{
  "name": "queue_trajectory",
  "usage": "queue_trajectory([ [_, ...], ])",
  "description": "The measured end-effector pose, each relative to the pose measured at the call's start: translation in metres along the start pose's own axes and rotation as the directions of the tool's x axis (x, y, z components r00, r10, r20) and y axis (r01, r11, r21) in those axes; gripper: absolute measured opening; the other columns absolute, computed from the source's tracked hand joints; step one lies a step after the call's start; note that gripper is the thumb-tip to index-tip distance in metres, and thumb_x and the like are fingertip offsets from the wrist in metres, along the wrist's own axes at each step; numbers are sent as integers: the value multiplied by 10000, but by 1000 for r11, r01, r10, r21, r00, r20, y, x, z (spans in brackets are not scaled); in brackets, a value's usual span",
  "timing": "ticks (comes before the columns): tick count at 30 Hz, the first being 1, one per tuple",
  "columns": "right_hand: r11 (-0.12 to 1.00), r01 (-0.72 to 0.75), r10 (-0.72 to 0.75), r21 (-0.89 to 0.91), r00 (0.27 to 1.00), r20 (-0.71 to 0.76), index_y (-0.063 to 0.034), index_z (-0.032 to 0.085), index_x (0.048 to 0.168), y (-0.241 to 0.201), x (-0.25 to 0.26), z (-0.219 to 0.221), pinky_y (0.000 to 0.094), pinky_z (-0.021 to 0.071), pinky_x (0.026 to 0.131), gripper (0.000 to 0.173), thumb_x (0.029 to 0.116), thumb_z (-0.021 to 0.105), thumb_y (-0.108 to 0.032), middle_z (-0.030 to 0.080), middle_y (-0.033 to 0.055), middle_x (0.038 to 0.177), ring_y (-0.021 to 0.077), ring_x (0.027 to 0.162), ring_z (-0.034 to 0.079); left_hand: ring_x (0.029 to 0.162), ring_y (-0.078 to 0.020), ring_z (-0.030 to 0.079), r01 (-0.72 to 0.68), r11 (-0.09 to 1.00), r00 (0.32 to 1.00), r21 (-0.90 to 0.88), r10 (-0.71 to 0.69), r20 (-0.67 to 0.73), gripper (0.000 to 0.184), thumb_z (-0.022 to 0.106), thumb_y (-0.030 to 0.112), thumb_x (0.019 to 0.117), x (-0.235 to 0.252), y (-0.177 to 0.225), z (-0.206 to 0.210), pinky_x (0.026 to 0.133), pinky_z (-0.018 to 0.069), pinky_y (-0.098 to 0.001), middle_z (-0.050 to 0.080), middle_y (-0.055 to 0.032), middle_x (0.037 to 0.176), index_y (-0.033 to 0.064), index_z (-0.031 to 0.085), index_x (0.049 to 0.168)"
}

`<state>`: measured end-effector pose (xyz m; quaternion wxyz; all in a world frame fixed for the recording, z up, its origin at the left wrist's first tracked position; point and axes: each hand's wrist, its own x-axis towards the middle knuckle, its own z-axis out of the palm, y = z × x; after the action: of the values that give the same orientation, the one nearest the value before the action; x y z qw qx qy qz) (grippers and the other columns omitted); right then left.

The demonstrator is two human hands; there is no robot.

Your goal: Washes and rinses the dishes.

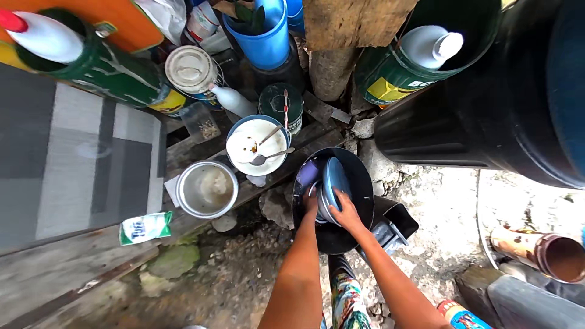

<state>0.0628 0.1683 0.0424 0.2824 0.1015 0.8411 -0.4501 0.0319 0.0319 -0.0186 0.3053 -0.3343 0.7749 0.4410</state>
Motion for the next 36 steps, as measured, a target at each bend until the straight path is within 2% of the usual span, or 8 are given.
queue_trajectory([
  [4, 989, -94, 117, -112, 967, 225, -98, 415, 1582, 6, 7, 7, 539, 309, 1229, 658, 1026, 596, -399, 284, 277, 1649, 420, 1509, 339, 1396, -386, 497, 274, 955, 962, 117, -270, -50, 478, 504, 293, 1093, -12, 4, -8, 1162, 385, -517, 535, -273, 1465, -31, 522, 1444],
  [6, 978, -93, 139, -186, 959, 249, -119, 423, 1582, 5, 6, 2, 547, 346, 1204, 605, 1062, 535, -409, 341, 266, 1626, 418, 1475, 400, 1278, -382, 606, 108, 993, 975, 46, -97, -202, 403, 578, 213, 1056, -13, 7, -5, 1098, 459, -515, 640, -254, 1338, -8, 580, 1392],
  [9, 928, -23, 88, -372, 983, 159, -59, 553, 1470, -10, -9, -4, 557, 477, 1075, 478, 1117, 392, -338, 601, 231, 1414, 399, 1291, 601, 1320, -373, 574, -332, 943, 907, 37, 330, -263, 333, 502, 55, 1055, -2, 25, -7, 1153, 417, -484, 613, -251, 1379, -50, 605, 1353],
  [13, 928, -7, -86, -374, 969, -232, 68, 690, 1185, -17, -24, -12, 562, 575, 885, 376, 1087, 457, -211, 730, 247, 1104, 406, 1023, 729, 1497, -384, 373, -487, 819, 856, 302, 517, -20, 474, 527, -93, 959, 38, 57, -10, 1219, 309, -553, 494, -188, 1547, 33, 603, 1410],
  [17, 960, -28, -24, -279, 983, -180, 35, 633, 1324, -25, -19, -31, 553, 553, 949, 390, 1094, 451, -222, 713, 243, 1196, 396, 1082, 715, 1562, -398, 195, -312, 624, 950, 716, 182, 256, 408, 559, 62, 1019, 53, 70, -3, 1178, 295, -646, 269, -135, 1687, 39, 590, 1426],
  [21, 933, -53, 112, -355, 982, 149, -101, 442, 1555, -26, -16, -31, 551, 495, 1056, 475, 1105, 412, -250, 629, 191, 1399, 368, 1248, 642, 1354, -474, 502, -117, 612, 992, 782, 27, 127, 468, 602, 52, 992, 33, 71, 3, 1079, 465, -563, 410, -320, 1540, -147, 489, 1400],
  [28, 900, -100, 275, -425, 886, 374, -86, 438, 1562, -3, -8, -15, 570, 378, 1169, 530, 1039, 507, -138, 492, 212, 1537, 383, 1457, 430, 1389, -431, 480, -85, 738, 987, 669, -32, 161, 430, 620, 165, 1005, 8, 63, -26, 1134, 399, -576, 526, -276, 1462, -61, 579, 1368],
  [36, 971, 1, 12, -239, 998, 55, -27, 483, 1517, -51, 63, -19, 535, 372, 1190, 496, 1075, 496, -252, 490, 255, 1525, 404, 1436, 457, 1379, -452, 490, -54, 721, 977, 691, -104, 186, 381, 542, 75, 1027, -45, 62, -42, 1112, 424, -585, 520, -302, 1457, -102, 561, 1364],
])
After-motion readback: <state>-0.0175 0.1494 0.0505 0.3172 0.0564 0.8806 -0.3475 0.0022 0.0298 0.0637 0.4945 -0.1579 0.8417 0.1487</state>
